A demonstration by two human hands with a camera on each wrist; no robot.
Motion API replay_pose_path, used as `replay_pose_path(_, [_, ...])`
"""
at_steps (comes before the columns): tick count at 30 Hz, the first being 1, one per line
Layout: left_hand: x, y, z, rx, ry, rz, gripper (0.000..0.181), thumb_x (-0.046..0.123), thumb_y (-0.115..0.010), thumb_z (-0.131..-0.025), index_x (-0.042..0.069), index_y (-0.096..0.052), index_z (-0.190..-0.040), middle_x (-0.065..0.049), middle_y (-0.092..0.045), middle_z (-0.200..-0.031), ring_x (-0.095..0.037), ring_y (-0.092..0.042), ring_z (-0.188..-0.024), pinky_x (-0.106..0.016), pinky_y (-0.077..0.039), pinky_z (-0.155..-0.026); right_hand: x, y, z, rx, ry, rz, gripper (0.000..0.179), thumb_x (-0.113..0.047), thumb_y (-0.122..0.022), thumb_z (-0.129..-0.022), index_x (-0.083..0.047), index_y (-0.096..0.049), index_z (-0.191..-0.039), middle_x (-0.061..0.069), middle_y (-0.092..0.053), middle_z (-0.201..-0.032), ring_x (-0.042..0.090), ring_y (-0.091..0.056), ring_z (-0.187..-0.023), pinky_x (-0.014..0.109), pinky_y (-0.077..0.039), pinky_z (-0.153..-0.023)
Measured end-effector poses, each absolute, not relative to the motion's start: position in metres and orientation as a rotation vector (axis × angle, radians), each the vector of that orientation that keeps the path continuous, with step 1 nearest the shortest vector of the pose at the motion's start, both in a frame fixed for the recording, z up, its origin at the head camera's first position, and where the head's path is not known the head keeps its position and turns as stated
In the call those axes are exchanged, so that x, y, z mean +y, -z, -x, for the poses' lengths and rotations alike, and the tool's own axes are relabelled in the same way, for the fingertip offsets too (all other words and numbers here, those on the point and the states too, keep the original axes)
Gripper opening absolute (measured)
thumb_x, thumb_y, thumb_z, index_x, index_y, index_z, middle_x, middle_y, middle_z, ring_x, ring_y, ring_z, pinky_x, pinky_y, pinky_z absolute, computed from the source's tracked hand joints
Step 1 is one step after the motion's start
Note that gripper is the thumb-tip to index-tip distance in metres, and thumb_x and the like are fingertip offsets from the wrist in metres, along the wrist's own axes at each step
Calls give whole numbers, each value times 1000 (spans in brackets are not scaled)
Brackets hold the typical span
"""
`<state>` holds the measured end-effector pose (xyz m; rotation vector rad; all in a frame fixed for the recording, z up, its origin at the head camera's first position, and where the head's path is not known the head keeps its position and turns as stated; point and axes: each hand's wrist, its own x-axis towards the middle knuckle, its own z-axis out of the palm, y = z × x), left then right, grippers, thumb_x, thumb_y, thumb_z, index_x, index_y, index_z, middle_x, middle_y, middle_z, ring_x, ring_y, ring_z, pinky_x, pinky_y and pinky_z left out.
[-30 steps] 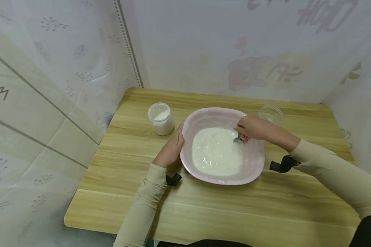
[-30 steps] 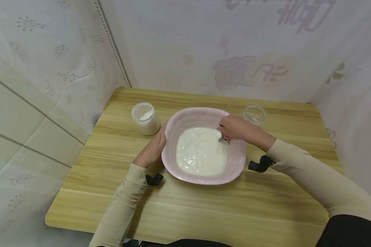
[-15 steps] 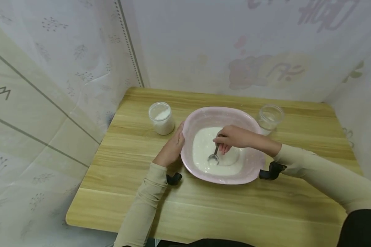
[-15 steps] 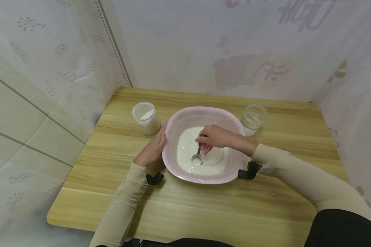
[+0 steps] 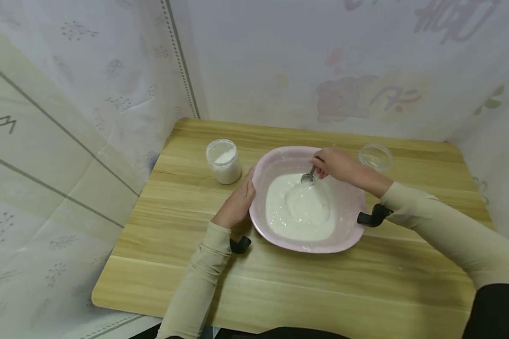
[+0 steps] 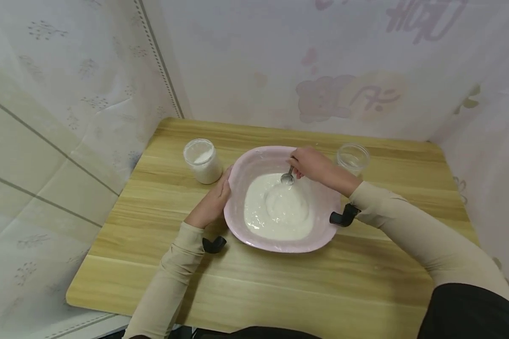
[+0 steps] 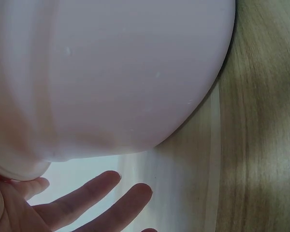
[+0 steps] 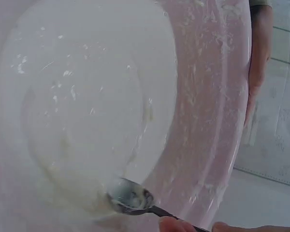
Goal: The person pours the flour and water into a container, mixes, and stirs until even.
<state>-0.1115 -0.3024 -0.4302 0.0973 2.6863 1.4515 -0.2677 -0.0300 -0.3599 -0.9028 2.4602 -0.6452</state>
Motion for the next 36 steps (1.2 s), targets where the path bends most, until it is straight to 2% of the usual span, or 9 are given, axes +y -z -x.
replay_pose_path(5, [-303, 432, 113, 2693, -1437, -91, 59, 39, -16, -114, 21, -7, -170, -2, -15, -176, -24, -21, -161, -45, -17, -133, -12, 352, 267, 2474, 441, 957, 33, -15, -49, -111, 4, -73, -98, 13, -71, -77, 26, -70, -71, 33, -58, -67])
replay_pose_path(11, [-303, 432, 114, 2679, -1463, -91, 59, 38, -16, -114, 21, -6, -170, -3, -14, -177, -25, -20, -161, -46, -17, -133, -2, 347, 255, 2250, 386, 1014, 34, -17, -51, -111, 1, -74, -94, 10, -74, -76, 20, -74, -66, 30, -63, -65])
replay_pose_path(14, [-304, 430, 114, 2678, -1468, -87, 59, 37, -16, -114, 22, -6, -170, -2, -13, -177, -25, -20, -161, -46, -16, -133, -8, 351, 245, 2118, 488, 999, 34, -18, -53, -110, 2, -75, -94, 11, -76, -79, 25, -76, -69, 33, -65, -69])
replay_pose_path(17, [-304, 429, 114, 2683, -1471, -98, 58, 36, -16, -114, 21, -6, -170, -2, -13, -177, -25, -19, -162, -46, -16, -134, -20, 359, 236, 2036, 614, 951, 34, -20, -54, -110, 3, -74, -96, 13, -77, -79, 34, -78, -76, 42, -66, -72])
replay_pose_path(21, [-303, 430, 116, 2687, -1480, -130, 59, 34, -17, -115, 16, -7, -170, -5, -13, -177, -25, -17, -162, -45, -15, -134, -36, 370, 230, 2066, 724, 977, 32, -20, -54, -110, 1, -74, -95, 10, -76, -79, 37, -77, -80, 48, -66, -76])
replay_pose_path(23, [-302, 431, 116, 2688, -1482, -137, 59, 33, -18, -115, 14, -8, -170, -6, -14, -177, -25, -18, -162, -45, -15, -134, -44, 373, 231, 2123, 758, 1017, 32, -19, -54, -110, 1, -75, -96, 10, -76, -80, 34, -77, -79, 47, -66, -76])
replay_pose_path(30, [-302, 432, 116, 2702, -1466, -115, 59, 34, -18, -115, 15, -9, -170, -6, -15, -176, -26, -20, -162, -45, -16, -134, -58, 371, 251, 2335, 788, 1065, 30, -12, -50, -110, 7, -73, -106, 21, -76, -90, 30, -75, -78, 41, -66, -76])
replay_pose_path(34, [-301, 431, 115, 2705, -1447, -101, 59, 34, -17, -114, 16, -9, -170, -6, -17, -176, -26, -21, -161, -44, -18, -134, -54, 364, 263, 2434, 680, 1006, 29, -12, -50, -111, 6, -72, -106, 20, -73, -90, 27, -72, -78, 40, -64, -76])
replay_pose_path(36, [-302, 430, 114, 2707, -1438, -91, 59, 34, -17, -114, 16, -9, -170, -6, -17, -176, -26, -21, -161, -44, -18, -134, -50, 360, 267, 2476, 590, 999, 29, -12, -49, -111, 5, -71, -103, 19, -71, -87, 24, -67, -74, 37, -59, -72])
